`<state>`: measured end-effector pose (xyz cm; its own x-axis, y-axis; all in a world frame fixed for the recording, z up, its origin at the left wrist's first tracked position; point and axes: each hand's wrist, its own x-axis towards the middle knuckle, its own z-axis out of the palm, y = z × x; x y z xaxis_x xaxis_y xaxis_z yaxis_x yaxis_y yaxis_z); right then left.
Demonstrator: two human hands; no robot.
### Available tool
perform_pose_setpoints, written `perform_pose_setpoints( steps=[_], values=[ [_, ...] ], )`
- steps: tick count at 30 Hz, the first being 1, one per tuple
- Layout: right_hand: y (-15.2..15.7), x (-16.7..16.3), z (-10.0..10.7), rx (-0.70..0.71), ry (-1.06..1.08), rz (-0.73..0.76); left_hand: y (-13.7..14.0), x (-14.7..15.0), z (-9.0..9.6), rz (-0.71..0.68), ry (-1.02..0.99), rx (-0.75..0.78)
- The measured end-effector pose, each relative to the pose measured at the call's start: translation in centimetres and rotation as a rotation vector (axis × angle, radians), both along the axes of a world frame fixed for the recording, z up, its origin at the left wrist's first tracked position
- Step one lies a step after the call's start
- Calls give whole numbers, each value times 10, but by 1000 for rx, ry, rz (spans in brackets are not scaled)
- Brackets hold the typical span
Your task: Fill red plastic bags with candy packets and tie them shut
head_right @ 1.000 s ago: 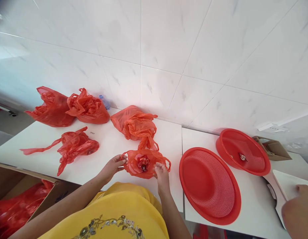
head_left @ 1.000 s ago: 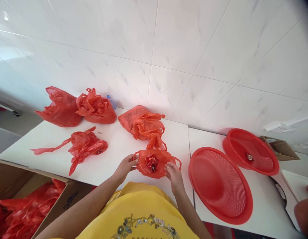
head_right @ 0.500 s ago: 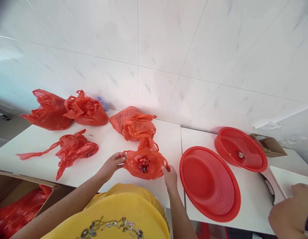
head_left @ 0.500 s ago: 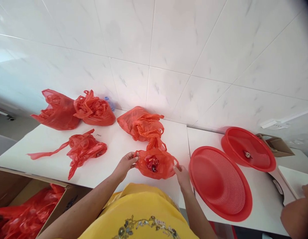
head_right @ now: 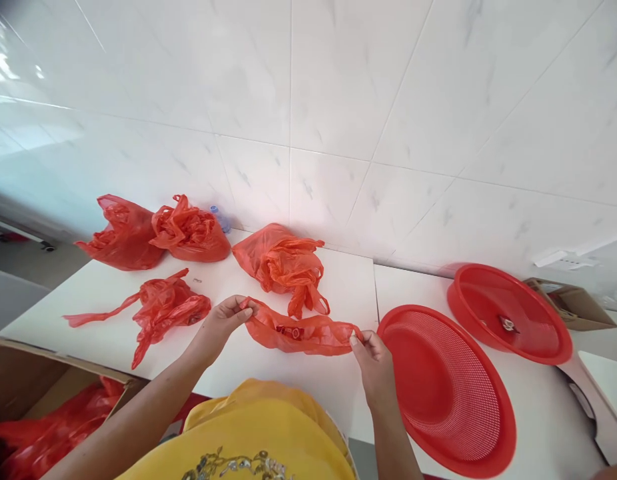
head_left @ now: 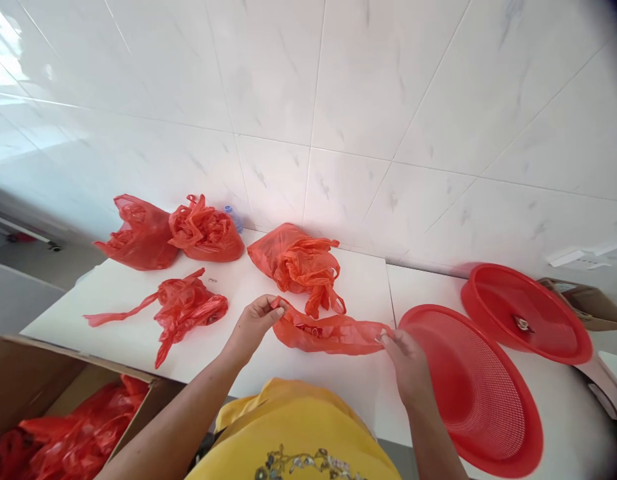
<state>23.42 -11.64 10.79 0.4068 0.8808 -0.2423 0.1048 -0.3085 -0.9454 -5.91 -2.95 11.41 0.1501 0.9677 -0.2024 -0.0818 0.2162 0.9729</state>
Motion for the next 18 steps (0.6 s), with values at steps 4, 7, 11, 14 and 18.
perform_pose_setpoints(
  steps=[4,7,11,14,18],
  values=[
    [-1,-4,-10,-31,17,28,-1,1,0,-32,27,-7],
    [0,-4,-19,-74,-32,43,-2,2,1,-46,55,-9],
    [-5,-12,-22,35,-283,-86,-5,3,-3,-89,53,-29],
    [-7,-31,-17,260,-483,-97,-7,7,-7,-158,7,-48],
    [15,-69,-20,238,-284,390,-9,16,-10,-194,-30,-68]
  ],
)
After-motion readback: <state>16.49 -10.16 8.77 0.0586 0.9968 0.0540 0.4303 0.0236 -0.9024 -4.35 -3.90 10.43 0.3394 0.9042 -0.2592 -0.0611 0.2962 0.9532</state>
